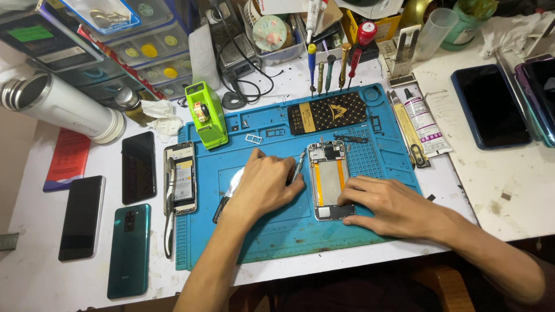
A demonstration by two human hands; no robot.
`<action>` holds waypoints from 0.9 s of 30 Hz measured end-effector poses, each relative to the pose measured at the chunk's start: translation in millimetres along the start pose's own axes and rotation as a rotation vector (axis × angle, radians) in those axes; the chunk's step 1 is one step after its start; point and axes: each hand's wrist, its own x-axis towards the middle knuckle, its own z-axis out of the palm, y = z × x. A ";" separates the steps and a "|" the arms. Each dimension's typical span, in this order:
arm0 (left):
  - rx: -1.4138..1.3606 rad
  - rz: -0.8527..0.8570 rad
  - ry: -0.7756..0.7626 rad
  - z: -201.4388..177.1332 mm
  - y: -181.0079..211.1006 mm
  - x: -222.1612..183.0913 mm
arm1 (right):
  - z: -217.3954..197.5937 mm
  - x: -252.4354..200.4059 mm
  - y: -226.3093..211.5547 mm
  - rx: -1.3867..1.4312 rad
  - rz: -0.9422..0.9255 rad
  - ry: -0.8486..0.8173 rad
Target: The person uses a screwdriver to remove screws from a disassembled smartphone placed on a blue work mat. They carefully unscrew multiple fasteners around the device's internal frame and set them aside on the mat.
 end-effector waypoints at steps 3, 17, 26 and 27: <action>0.010 -0.016 -0.010 0.3 -3.1 -0.4 | -27.5 14.6 1.0 0.114 0.053 -0.199; -0.301 0.153 0.147 -13.5 4.8 -4.0 | -14.1 33.0 50.2 0.340 -0.083 0.107; -0.211 0.339 0.215 10.0 14.2 -0.9 | -20.0 36.2 39.8 0.422 -0.049 0.445; -0.191 0.349 0.221 11.1 15.4 -1.4 | -19.6 36.4 38.7 0.406 -0.089 0.435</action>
